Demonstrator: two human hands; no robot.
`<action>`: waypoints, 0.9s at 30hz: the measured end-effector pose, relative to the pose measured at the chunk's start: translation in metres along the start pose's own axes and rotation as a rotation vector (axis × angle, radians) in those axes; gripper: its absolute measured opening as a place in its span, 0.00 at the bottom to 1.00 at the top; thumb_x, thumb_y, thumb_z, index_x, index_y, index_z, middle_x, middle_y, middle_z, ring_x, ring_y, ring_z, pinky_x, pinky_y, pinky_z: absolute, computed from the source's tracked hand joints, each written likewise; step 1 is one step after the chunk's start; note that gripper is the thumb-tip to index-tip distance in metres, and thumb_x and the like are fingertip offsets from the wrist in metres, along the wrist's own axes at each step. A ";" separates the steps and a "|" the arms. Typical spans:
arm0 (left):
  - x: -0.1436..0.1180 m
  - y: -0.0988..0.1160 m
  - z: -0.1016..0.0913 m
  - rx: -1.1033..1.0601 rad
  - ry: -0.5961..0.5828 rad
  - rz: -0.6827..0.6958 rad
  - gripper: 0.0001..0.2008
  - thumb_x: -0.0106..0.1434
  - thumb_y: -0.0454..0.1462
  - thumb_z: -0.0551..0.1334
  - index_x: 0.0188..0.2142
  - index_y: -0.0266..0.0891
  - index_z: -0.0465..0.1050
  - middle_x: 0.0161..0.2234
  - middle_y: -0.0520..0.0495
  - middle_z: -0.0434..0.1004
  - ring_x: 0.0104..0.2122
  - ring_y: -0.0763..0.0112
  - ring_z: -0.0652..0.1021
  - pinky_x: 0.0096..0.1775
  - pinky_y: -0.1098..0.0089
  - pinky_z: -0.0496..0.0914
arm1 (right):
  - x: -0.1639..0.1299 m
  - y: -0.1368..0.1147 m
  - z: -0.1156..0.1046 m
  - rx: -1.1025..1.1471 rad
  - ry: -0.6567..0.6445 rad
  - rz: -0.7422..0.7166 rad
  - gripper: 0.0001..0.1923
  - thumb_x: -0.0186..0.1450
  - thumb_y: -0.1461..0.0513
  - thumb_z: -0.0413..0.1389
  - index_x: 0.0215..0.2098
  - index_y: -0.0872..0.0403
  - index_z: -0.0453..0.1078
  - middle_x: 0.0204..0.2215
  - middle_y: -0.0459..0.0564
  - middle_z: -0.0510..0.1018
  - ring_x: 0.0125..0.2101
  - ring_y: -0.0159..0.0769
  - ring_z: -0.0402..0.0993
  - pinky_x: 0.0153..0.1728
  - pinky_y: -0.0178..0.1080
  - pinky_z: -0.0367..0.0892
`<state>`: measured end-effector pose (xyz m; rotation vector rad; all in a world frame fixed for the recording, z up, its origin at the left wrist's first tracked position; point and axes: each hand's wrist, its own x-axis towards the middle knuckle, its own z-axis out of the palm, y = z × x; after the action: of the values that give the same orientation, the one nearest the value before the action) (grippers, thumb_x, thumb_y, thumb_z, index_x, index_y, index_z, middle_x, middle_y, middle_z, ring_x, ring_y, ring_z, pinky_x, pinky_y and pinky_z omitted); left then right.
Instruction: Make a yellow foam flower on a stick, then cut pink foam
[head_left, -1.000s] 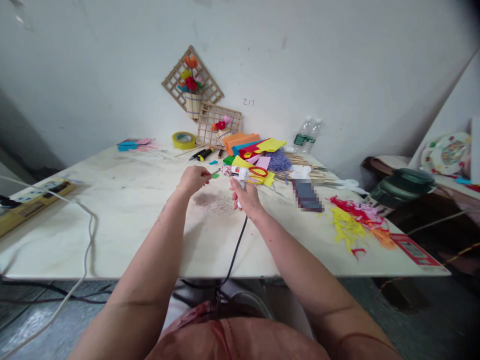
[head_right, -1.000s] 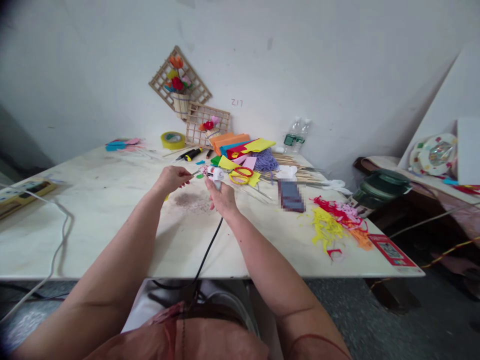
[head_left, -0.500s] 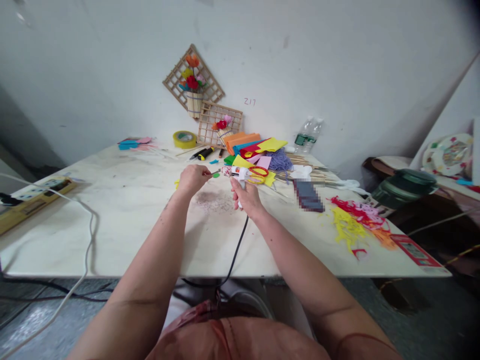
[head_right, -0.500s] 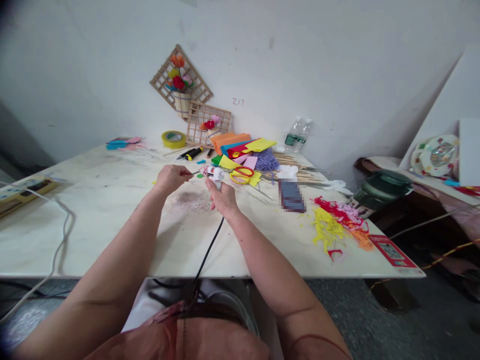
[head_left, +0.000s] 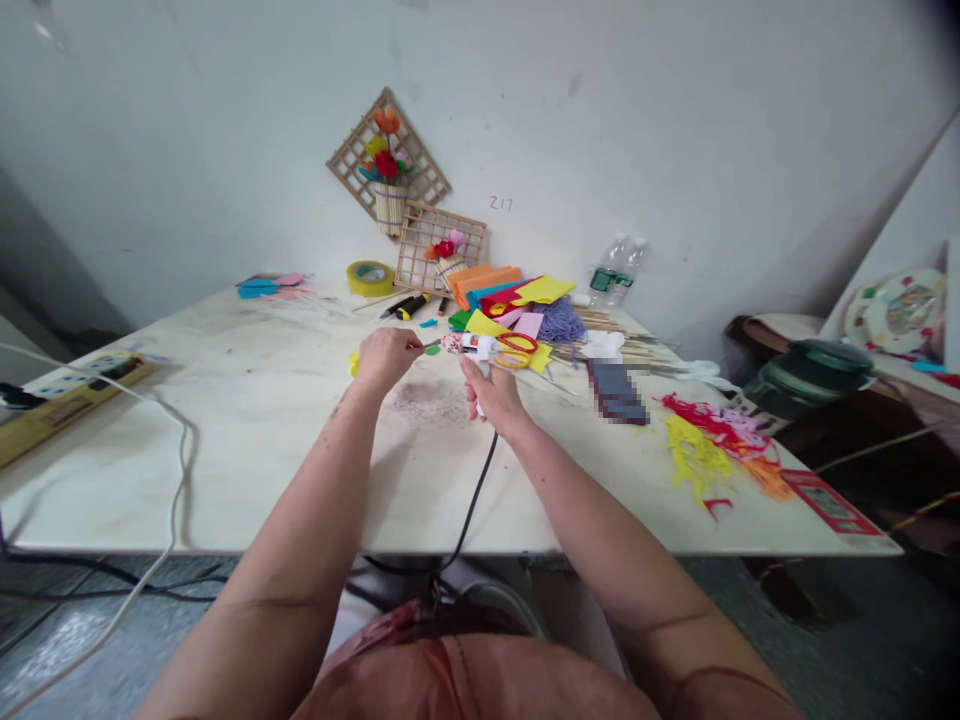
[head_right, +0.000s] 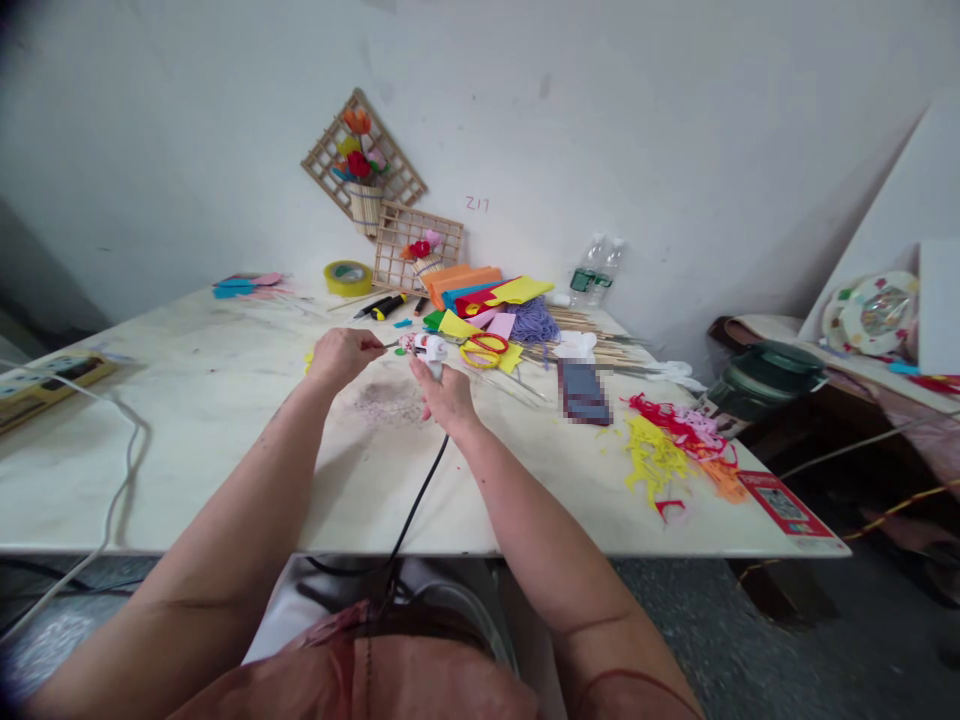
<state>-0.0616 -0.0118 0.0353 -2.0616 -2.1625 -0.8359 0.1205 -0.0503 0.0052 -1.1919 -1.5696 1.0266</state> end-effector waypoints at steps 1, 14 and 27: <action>0.000 0.000 0.000 0.004 0.001 0.001 0.11 0.54 0.43 0.60 0.34 0.43 0.78 0.31 0.45 0.78 0.33 0.64 0.75 0.33 0.69 0.64 | 0.000 0.000 0.000 -0.002 -0.003 -0.003 0.28 0.57 0.39 0.46 0.27 0.57 0.63 0.19 0.46 0.66 0.12 0.26 0.64 0.09 0.28 0.54; -0.001 0.001 -0.001 0.018 -0.007 0.015 0.12 0.55 0.43 0.60 0.35 0.44 0.78 0.31 0.45 0.79 0.35 0.62 0.75 0.34 0.69 0.64 | 0.000 0.000 0.000 -0.001 0.004 -0.014 0.28 0.57 0.40 0.47 0.27 0.57 0.63 0.19 0.46 0.66 0.12 0.25 0.63 0.09 0.27 0.55; -0.002 0.001 -0.004 -0.014 -0.053 0.010 0.12 0.55 0.41 0.59 0.36 0.42 0.79 0.27 0.45 0.78 0.34 0.63 0.75 0.34 0.70 0.64 | -0.003 -0.003 0.000 0.044 0.016 -0.012 0.28 0.57 0.41 0.48 0.28 0.58 0.64 0.18 0.45 0.66 0.11 0.24 0.62 0.09 0.27 0.55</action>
<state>-0.0613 -0.0152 0.0382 -2.1233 -2.1763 -0.8074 0.1197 -0.0535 0.0079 -1.1571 -1.5326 1.0363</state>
